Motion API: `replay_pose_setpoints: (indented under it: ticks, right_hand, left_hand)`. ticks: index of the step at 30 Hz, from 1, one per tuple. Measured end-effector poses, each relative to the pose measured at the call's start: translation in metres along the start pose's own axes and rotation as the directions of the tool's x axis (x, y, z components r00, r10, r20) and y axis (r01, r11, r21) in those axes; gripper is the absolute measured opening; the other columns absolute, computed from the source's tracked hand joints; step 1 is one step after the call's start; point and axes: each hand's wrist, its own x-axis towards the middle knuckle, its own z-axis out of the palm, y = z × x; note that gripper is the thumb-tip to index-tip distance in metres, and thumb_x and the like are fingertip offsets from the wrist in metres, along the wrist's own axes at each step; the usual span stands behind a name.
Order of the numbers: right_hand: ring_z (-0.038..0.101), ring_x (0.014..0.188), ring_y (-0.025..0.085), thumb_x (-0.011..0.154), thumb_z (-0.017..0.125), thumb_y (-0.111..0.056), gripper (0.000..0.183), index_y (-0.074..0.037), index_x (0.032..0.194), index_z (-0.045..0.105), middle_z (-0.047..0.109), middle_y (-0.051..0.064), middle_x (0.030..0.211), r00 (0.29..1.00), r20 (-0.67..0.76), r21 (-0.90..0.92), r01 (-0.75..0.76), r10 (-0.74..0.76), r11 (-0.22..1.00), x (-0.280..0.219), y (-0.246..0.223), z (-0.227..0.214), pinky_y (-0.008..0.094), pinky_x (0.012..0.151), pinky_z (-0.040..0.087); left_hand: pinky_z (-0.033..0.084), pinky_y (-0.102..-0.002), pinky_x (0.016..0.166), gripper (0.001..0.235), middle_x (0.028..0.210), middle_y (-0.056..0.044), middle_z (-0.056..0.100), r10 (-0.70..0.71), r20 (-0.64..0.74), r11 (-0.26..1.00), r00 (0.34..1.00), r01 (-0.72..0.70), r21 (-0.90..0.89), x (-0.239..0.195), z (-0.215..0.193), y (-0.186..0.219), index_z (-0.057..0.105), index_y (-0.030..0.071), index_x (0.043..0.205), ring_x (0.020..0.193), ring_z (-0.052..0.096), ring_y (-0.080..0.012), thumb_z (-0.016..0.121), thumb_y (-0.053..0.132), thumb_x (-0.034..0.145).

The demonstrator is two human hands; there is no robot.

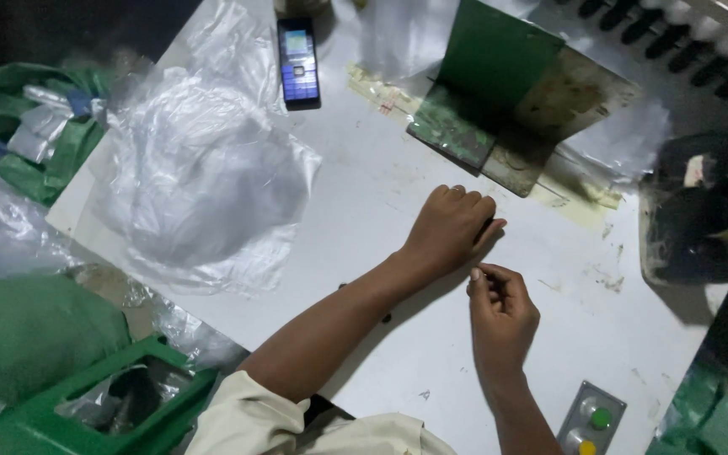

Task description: Folding small plastic bags and placing them into a larger bag

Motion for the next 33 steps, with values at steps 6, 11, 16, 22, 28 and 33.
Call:
replay_pose_setpoints:
  ticks: [6, 11, 16, 22, 28, 33]
  right_hand:
    - [0.072, 0.069, 0.021, 0.098, 0.074, -0.018, 0.01, -0.011, 0.106, 0.073, 0.075, 0.01, 0.078, 0.999, 0.018, -0.136, 0.033, -0.031, 0.99, 0.005, 0.01, -0.015, 0.036, 0.059, 0.056]
    - [0.078, 0.07, 0.02, 0.097, 0.073, -0.023, 0.006, -0.021, 0.103, 0.074, 0.08, 0.003, 0.081, 0.999, 0.051, -0.165, -0.003, 0.012, 0.986, 0.011, -0.004, -0.028, 0.034, 0.056, 0.06]
    - [0.078, 0.069, 0.024, 0.096, 0.074, -0.022, 0.007, -0.018, 0.102, 0.074, 0.078, 0.005, 0.079, 0.995, 0.062, -0.124, 0.088, -0.081, 0.988, 0.011, -0.006, -0.033, 0.035, 0.053, 0.062]
    - [0.078, 0.071, 0.025, 0.099, 0.069, -0.02, 0.006, -0.017, 0.103, 0.071, 0.078, 0.006, 0.079, 0.984, 0.119, -0.173, 0.152, -0.133, 0.973, 0.012, -0.019, -0.053, 0.039, 0.053, 0.063]
    - [0.078, 0.074, 0.027, 0.1, 0.067, -0.019, 0.008, -0.015, 0.106, 0.069, 0.077, 0.008, 0.082, 0.981, 0.137, -0.168, 0.159, -0.136, 0.973, 0.011, -0.016, -0.058, 0.04, 0.054, 0.063]
    - [0.073, 0.076, 0.022, 0.095, 0.067, -0.03, 0.007, -0.026, 0.1, 0.066, 0.076, -0.01, 0.091, 0.994, 0.113, -0.229, 0.034, -0.008, 0.973, 0.009, -0.002, -0.05, 0.044, 0.052, 0.052]
  left_hand:
    - [0.042, -0.044, 0.058, 0.029, 0.061, -0.008, 0.054, 0.129, -0.034, 0.99, 0.991, -0.131, -0.049, 0.005, -0.004, -0.003, 0.059, 0.013, 0.078, 0.059, 0.06, -0.0322, 0.063, 0.035, 0.096]
    - [0.045, -0.042, 0.063, 0.028, 0.065, -0.006, 0.056, 0.127, 0.025, 0.99, 0.992, -0.128, 0.059, 0.004, -0.005, 0.002, 0.062, 0.013, 0.082, 0.064, 0.062, -0.0304, 0.066, 0.036, 0.099]
    - [0.046, -0.04, 0.065, 0.027, 0.07, -0.006, 0.059, 0.061, 0.08, 0.989, 0.995, -0.071, 0.133, 0.002, -0.004, 0.003, 0.065, 0.014, 0.087, 0.069, 0.064, -0.0292, 0.067, 0.037, 0.1]
    - [0.033, -0.053, 0.106, 0.054, 0.143, -0.016, 0.047, -0.154, -0.115, 0.933, 0.981, 0.183, 0.31, -0.007, -0.004, -0.002, 0.055, 0.01, 0.132, 0.14, 0.038, -0.0411, 0.072, 0.043, 0.094]
    - [0.022, -0.056, 0.12, 0.061, 0.153, -0.026, 0.047, -0.154, 0.032, 0.947, 0.988, 0.139, 0.29, -0.001, -0.012, 0.015, 0.047, -0.002, 0.15, 0.147, 0.038, -0.0429, 0.059, 0.038, 0.104]
    - [0.027, -0.055, 0.121, 0.061, 0.159, -0.022, 0.046, -0.131, -0.011, 0.955, 0.991, 0.129, 0.265, -0.002, -0.006, 0.011, 0.046, -0.002, 0.152, 0.149, 0.039, -0.0387, 0.055, 0.035, 0.104]
